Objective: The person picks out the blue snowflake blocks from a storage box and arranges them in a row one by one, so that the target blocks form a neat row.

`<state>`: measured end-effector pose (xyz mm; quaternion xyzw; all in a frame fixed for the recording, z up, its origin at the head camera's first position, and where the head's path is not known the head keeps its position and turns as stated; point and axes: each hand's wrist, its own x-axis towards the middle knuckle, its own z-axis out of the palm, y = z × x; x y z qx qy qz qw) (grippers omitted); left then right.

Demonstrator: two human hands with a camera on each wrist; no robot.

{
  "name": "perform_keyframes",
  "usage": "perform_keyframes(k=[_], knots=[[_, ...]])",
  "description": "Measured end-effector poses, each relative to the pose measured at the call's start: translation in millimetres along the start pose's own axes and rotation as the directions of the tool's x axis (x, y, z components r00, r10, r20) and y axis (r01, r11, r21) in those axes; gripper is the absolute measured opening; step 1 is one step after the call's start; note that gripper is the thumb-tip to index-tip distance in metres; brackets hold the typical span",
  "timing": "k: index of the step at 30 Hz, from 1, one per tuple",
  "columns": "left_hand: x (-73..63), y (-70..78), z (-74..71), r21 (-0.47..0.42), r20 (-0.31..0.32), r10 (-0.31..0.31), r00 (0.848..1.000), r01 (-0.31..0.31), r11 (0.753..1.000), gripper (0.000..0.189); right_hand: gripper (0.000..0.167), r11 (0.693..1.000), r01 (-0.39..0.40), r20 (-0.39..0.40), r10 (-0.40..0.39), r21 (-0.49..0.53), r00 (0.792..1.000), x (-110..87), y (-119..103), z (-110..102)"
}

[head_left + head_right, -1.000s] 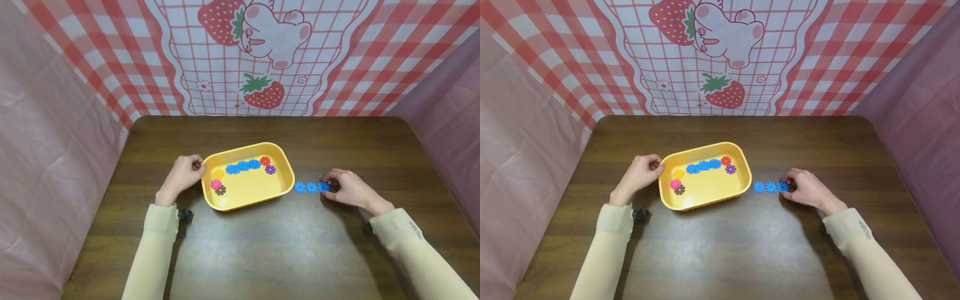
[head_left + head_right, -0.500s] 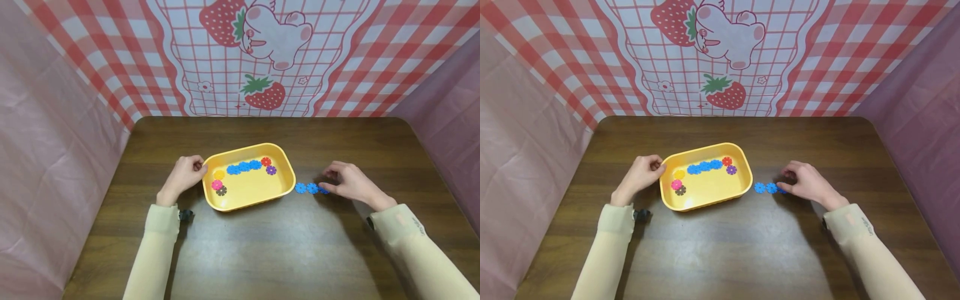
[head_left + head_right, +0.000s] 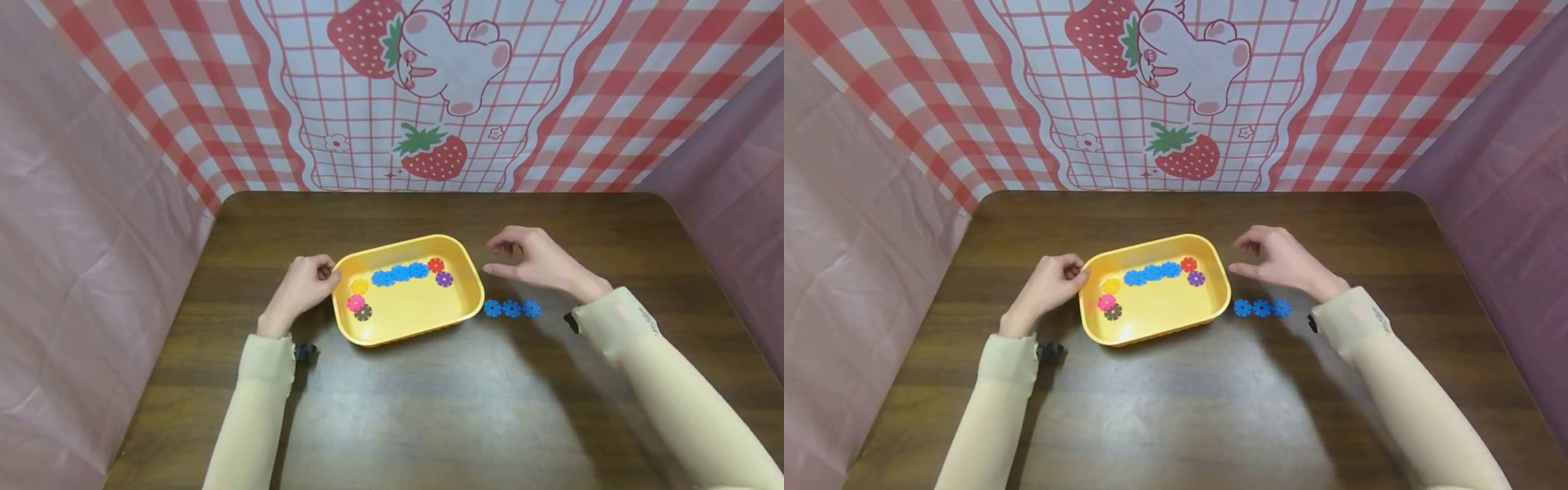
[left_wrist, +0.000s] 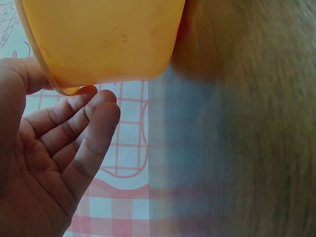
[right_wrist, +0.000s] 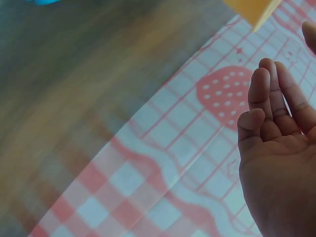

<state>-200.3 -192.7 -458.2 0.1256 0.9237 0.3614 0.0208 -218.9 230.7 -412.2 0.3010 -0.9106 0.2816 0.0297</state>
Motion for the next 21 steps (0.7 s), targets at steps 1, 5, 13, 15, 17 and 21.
perform_keyframes(k=[1,5,13,15,17,21], knots=[[0.1,-0.3,0.0,0.000,0.001,-0.003,1.000,0.003,1.000,0.013,0.034,1.000,0.002,0.006,-0.002,0.009,1.000,6.1,-2.6,1.8],[0.4,-0.8,-0.2,0.005,-0.003,-0.001,1.000,0.001,1.000,0.013,0.036,0.999,0.018,0.043,-0.019,0.032,0.999,29.8,-14.6,12.4],[1.2,0.1,-1.1,0.001,-0.008,0.020,1.000,-0.020,1.000,0.012,0.039,0.999,0.032,0.151,-0.036,0.028,0.988,62.1,-37.2,41.6],[1.6,-0.6,-0.7,0.002,-0.011,0.024,1.000,-0.024,1.000,0.011,0.040,0.999,0.026,0.181,-0.029,0.021,0.983,66.5,-41.4,49.7],[1.8,-1.1,-0.2,0.004,-0.012,0.030,0.999,-0.030,1.000,0.011,0.041,1.000,0.015,0.212,-0.017,0.007,0.977,70.0,-44.2,58.0],[1.5,-1.5,0.4,0.006,-0.012,0.030,0.999,-0.030,1.000,0.011,0.039,0.999,-0.005,0.262,0.014,-0.036,0.965,73.9,-47.8,72.3]])
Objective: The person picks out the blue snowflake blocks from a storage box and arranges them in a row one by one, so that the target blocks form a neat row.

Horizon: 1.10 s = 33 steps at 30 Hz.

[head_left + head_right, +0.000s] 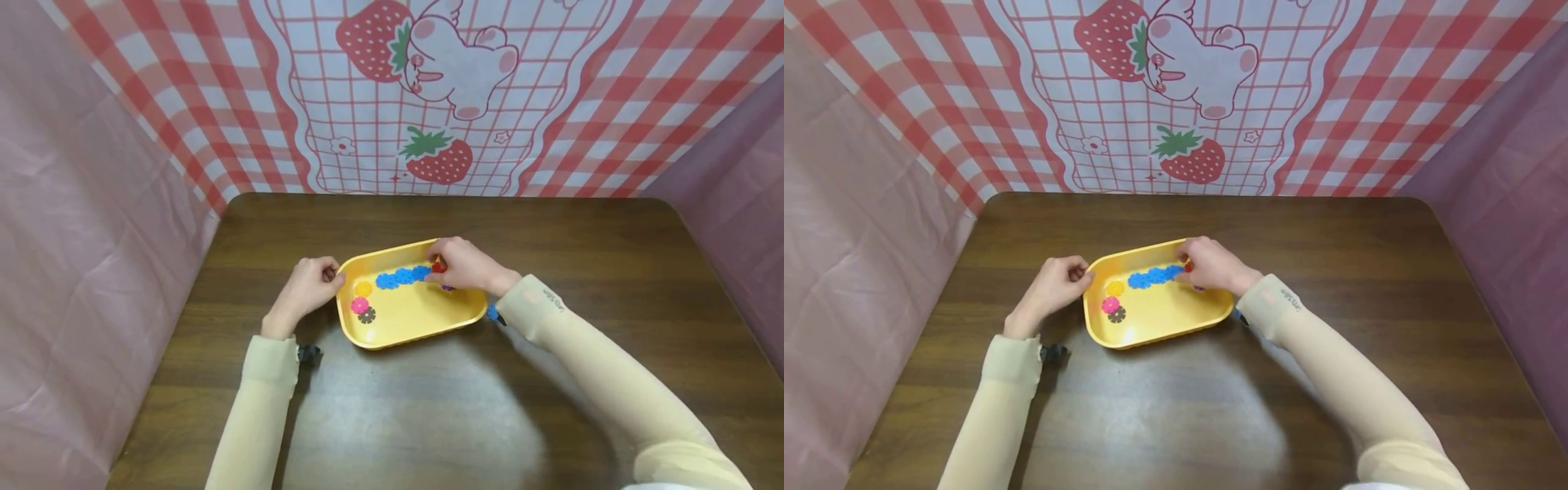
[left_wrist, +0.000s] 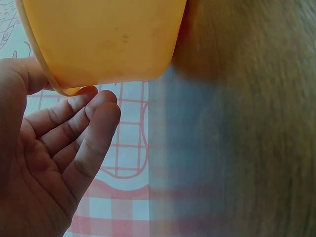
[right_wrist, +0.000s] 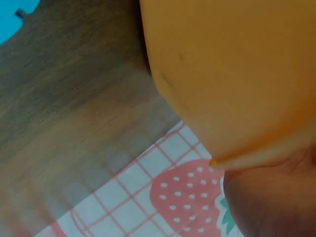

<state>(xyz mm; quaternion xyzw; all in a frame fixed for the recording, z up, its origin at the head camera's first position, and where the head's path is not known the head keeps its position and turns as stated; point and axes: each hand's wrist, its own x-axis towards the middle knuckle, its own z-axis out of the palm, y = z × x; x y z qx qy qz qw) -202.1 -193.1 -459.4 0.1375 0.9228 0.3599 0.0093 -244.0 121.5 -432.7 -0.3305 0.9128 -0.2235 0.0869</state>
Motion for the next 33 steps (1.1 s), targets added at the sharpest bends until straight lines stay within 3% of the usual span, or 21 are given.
perform_keyframes(k=[8,17,23,33], knots=[[-1.1,1.8,0.0,-0.002,0.007,-0.009,1.000,0.009,1.000,0.010,0.023,0.988,0.019,0.010,-0.018,-0.154,1.000,10.1,-0.9,18.5],[-2.0,0.8,0.8,-0.008,0.002,0.001,1.000,-0.001,1.000,0.010,0.023,0.983,-0.074,0.002,0.076,-0.165,0.997,14.5,-3.7,27.6],[-1.1,1.4,0.5,-0.004,0.000,0.005,1.000,-0.005,1.000,0.010,0.029,0.975,-0.084,-0.011,0.084,-0.204,0.996,14.5,-4.2,28.1],[-1.1,1.6,-0.1,0.003,-0.001,0.005,1.000,-0.005,1.000,0.011,0.028,0.975,-0.139,-0.011,0.139,-0.176,0.990,16.2,-4.2,29.7]])
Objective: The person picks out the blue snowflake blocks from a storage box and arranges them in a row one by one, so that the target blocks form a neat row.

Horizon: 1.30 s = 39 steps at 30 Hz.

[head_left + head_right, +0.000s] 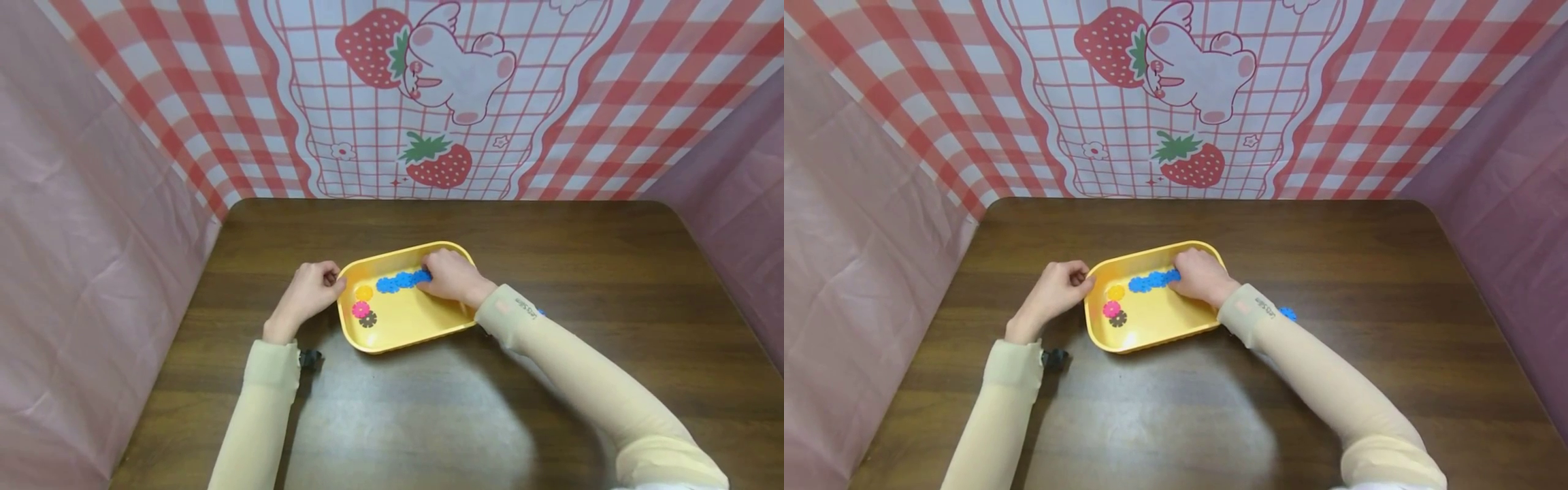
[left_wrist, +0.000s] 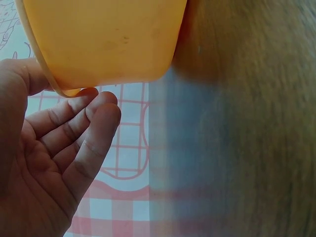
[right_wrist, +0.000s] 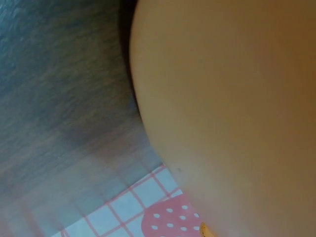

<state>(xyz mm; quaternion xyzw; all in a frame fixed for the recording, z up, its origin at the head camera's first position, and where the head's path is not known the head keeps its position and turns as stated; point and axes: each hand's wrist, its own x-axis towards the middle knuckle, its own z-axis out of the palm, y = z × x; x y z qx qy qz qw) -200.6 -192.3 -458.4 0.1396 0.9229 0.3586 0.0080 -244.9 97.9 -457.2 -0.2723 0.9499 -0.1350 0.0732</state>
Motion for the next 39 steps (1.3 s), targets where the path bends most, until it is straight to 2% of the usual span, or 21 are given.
perform_keyframes(k=[12,29,36,39], knots=[[-0.9,0.9,0.0,0.000,-0.003,0.000,1.000,0.000,1.000,0.011,0.025,0.999,-0.042,0.006,0.042,0.012,0.999,-0.7,-2.8,-0.3],[-1.8,3.5,0.2,0.002,0.003,-0.019,1.000,0.019,1.000,0.010,0.032,0.999,-0.029,-0.043,0.030,0.019,0.999,-0.4,-2.3,-0.4],[-1.6,3.7,-0.1,0.003,0.006,-0.018,1.000,0.018,1.000,0.010,0.020,0.999,-0.010,-0.064,0.013,0.042,0.998,-5.8,-6.6,-6.6],[-1.6,3.6,-0.2,0.001,0.008,-0.016,1.000,0.016,1.000,0.010,0.020,0.998,0.011,-0.089,-0.004,0.068,0.996,-10.8,-9.3,-12.9]])
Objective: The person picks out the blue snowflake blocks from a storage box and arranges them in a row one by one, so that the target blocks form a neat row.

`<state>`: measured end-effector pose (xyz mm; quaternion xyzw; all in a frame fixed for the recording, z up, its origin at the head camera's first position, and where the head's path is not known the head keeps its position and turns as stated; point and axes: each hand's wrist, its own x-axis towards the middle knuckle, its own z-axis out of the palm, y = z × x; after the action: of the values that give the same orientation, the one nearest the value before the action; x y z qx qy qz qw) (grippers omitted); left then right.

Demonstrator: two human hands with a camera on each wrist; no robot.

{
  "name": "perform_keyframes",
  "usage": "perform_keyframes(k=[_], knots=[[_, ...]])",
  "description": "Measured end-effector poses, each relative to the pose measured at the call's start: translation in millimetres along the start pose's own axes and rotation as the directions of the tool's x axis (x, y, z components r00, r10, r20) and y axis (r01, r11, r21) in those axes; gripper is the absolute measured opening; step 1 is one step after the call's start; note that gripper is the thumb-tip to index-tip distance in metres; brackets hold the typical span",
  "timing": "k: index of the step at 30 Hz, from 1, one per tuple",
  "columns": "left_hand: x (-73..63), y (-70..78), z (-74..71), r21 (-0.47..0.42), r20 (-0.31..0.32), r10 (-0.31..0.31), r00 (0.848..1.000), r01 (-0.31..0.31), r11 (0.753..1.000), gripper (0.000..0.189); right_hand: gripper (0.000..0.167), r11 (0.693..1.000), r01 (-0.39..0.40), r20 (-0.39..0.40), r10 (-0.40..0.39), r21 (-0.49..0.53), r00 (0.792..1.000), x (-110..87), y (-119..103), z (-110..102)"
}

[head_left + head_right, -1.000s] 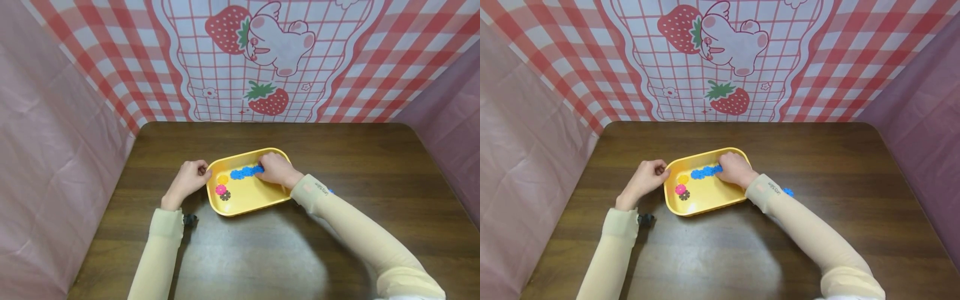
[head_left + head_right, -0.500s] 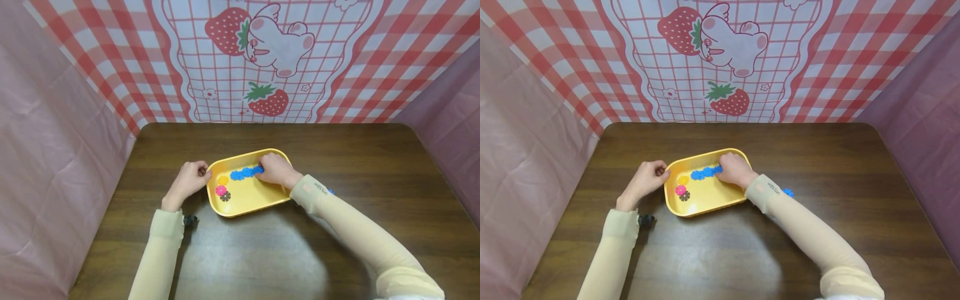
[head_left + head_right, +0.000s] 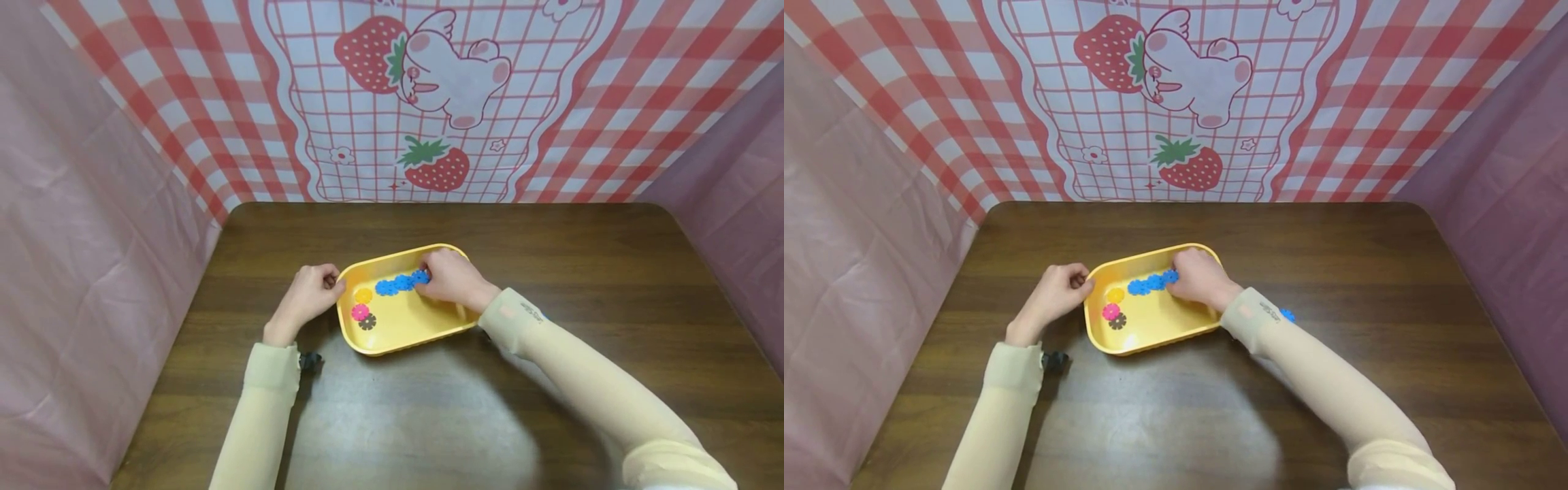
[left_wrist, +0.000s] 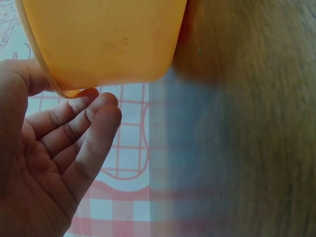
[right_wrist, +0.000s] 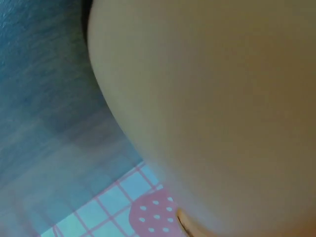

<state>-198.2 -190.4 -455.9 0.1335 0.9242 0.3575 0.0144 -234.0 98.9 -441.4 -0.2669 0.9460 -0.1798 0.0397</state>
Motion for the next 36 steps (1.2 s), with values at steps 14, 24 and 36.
perform_keyframes(k=[14,24,36], knots=[[-0.7,-0.3,-1.1,-0.008,-0.011,0.022,1.000,-0.022,1.000,0.010,0.031,0.994,0.022,-0.102,-0.012,0.103,0.995,-37.0,4.4,-38.0],[0.7,-0.1,-1.4,-0.008,-0.004,0.017,1.000,-0.017,1.000,0.010,0.032,0.990,-0.064,-0.167,0.085,0.127,0.982,-78.1,37.2,-62.6],[0.6,-2.7,0.1,-0.004,-0.016,0.027,1.000,-0.028,1.000,0.010,0.030,0.988,-0.135,-0.209,0.147,0.071,0.967,-130.8,83.2,-64.8]])
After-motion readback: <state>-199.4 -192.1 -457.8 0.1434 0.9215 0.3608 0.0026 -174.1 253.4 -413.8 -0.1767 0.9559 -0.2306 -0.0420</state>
